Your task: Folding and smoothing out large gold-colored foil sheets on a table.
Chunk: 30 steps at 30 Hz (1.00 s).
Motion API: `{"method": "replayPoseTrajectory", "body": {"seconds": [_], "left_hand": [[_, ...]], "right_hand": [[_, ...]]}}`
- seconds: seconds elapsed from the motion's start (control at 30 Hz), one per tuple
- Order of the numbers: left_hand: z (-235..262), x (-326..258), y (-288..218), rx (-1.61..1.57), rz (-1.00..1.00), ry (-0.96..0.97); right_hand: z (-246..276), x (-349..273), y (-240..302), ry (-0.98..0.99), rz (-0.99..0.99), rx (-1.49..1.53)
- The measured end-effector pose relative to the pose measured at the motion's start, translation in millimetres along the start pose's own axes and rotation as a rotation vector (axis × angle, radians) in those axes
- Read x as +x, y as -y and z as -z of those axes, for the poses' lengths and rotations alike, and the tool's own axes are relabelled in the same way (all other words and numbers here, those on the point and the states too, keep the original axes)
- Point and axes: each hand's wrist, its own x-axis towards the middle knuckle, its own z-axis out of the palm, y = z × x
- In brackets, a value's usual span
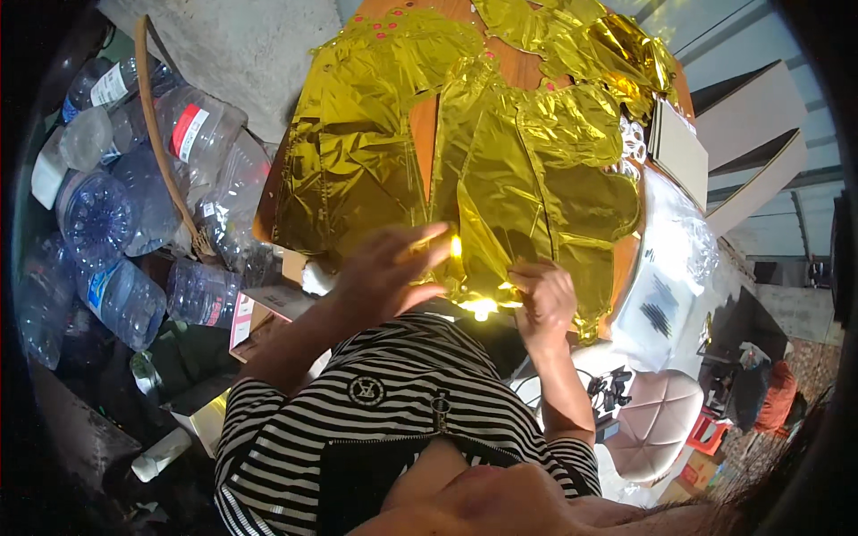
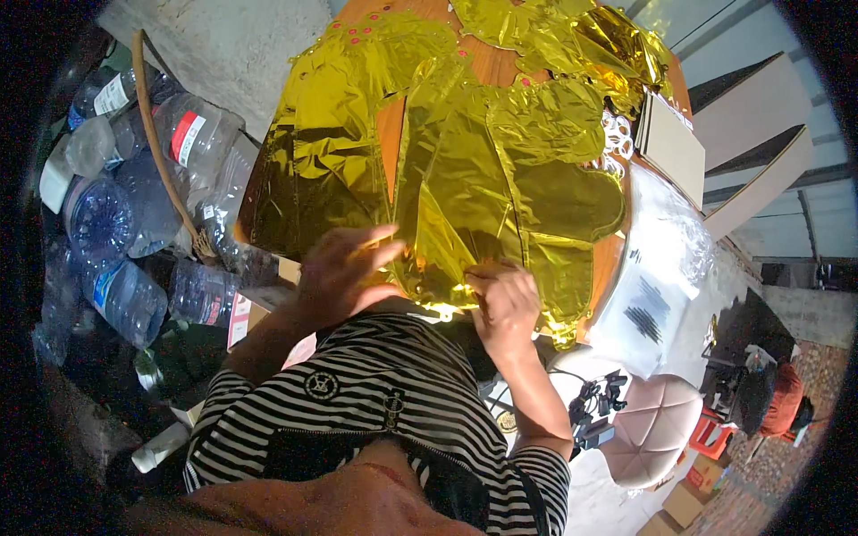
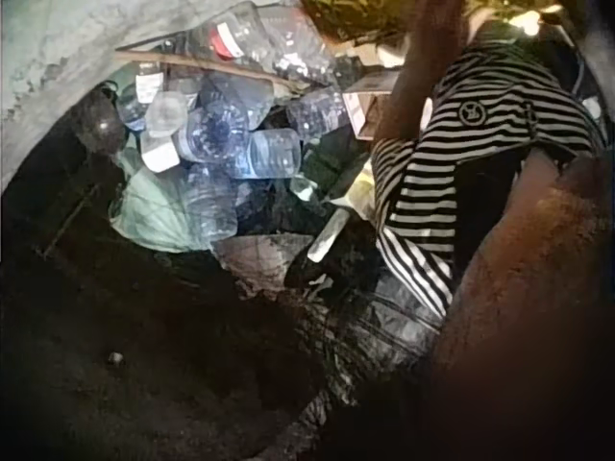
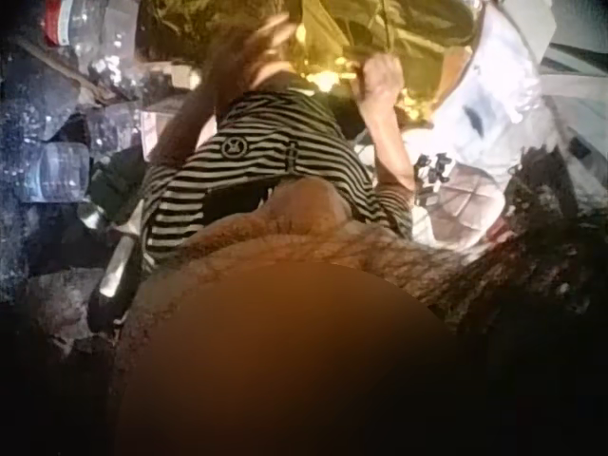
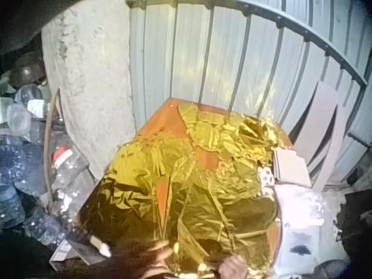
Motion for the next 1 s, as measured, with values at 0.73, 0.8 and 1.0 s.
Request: {"method": "replayPoseTrajectory", "body": {"seconds": [0.73, 0.8, 1.0], "left_hand": [[-50, 16, 13, -0.029, -0.237, 0.251], [-48, 15, 10, -0.007, -0.223, 0.292], [-49, 7, 10, -0.010, -0.213, 0.313]], "right_hand": [[21, 1, -84, 0.202, -0.296, -0.493], [17, -1, -89, 0.172, -0.352, -0.578], [5, 2, -90, 0.047, -0.440, -0.750]]}}
